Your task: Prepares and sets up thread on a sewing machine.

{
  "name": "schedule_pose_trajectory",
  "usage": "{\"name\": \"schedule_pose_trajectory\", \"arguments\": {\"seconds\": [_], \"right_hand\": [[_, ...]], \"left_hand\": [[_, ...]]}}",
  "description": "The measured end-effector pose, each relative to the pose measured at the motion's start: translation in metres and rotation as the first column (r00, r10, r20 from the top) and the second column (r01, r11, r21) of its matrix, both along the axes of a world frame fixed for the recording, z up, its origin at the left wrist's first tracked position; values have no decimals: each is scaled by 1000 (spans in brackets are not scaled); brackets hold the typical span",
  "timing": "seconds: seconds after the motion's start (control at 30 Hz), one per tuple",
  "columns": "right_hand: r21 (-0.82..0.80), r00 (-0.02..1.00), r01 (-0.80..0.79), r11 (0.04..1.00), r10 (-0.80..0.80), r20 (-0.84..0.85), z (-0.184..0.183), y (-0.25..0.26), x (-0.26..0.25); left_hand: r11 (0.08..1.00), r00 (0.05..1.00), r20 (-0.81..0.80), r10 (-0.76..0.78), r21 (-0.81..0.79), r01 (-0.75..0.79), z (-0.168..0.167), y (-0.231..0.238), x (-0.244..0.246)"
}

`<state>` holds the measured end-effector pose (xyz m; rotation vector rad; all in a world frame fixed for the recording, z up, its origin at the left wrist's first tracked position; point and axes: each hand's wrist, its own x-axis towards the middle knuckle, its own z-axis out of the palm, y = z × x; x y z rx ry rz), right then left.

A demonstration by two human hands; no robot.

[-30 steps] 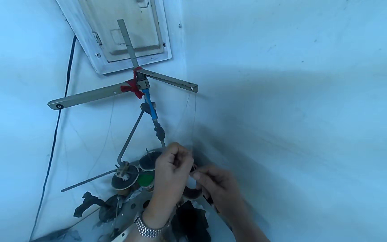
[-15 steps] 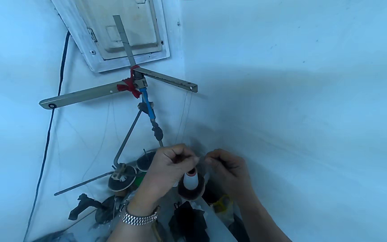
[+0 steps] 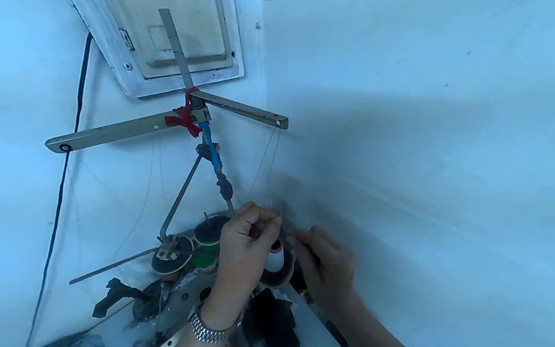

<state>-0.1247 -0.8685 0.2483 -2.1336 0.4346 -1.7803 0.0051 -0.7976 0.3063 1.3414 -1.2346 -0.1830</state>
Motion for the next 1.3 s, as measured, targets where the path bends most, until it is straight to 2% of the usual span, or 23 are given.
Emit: {"name": "schedule_pose_trajectory", "arguments": {"seconds": [0.1,0.27,0.43,0.53,0.7,0.93,1.0,1.1,1.2,1.3], "right_hand": [[-3,998,43,999,-43,46,-12,3,7],[-15,996,41,999,-40,80,-16,2,11],[-44,998,20,999,-17,69,-16,-4,10],[-81,997,72,994,-69,40,-16,-6,9],[-130,983,185,974,-184,18,-16,-4,12],[-125,978,208,970,-207,23,-13,-1,12],[-89,982,187,978,-184,35,-13,-5,8],[-31,963,264,964,-262,66,-7,-19,-2],[94,953,289,953,-296,69,-5,-31,-11],[150,953,276,949,-291,87,-7,-37,-16]], "left_hand": [[995,983,-154,-98,16,101,1,2,0],[984,951,-264,-163,23,176,-2,0,0],[944,836,-470,-284,13,329,1,3,3],[922,788,-521,-328,6,387,3,4,7],[929,838,-445,-315,35,368,0,4,7],[963,910,-330,-249,15,269,-8,-1,-1],[976,937,-285,-202,22,217,-9,-1,-2],[989,975,-185,-126,55,138,-5,2,1],[992,984,-150,-101,57,110,-3,3,5],[995,987,-135,-82,49,89,-4,3,8]]}}
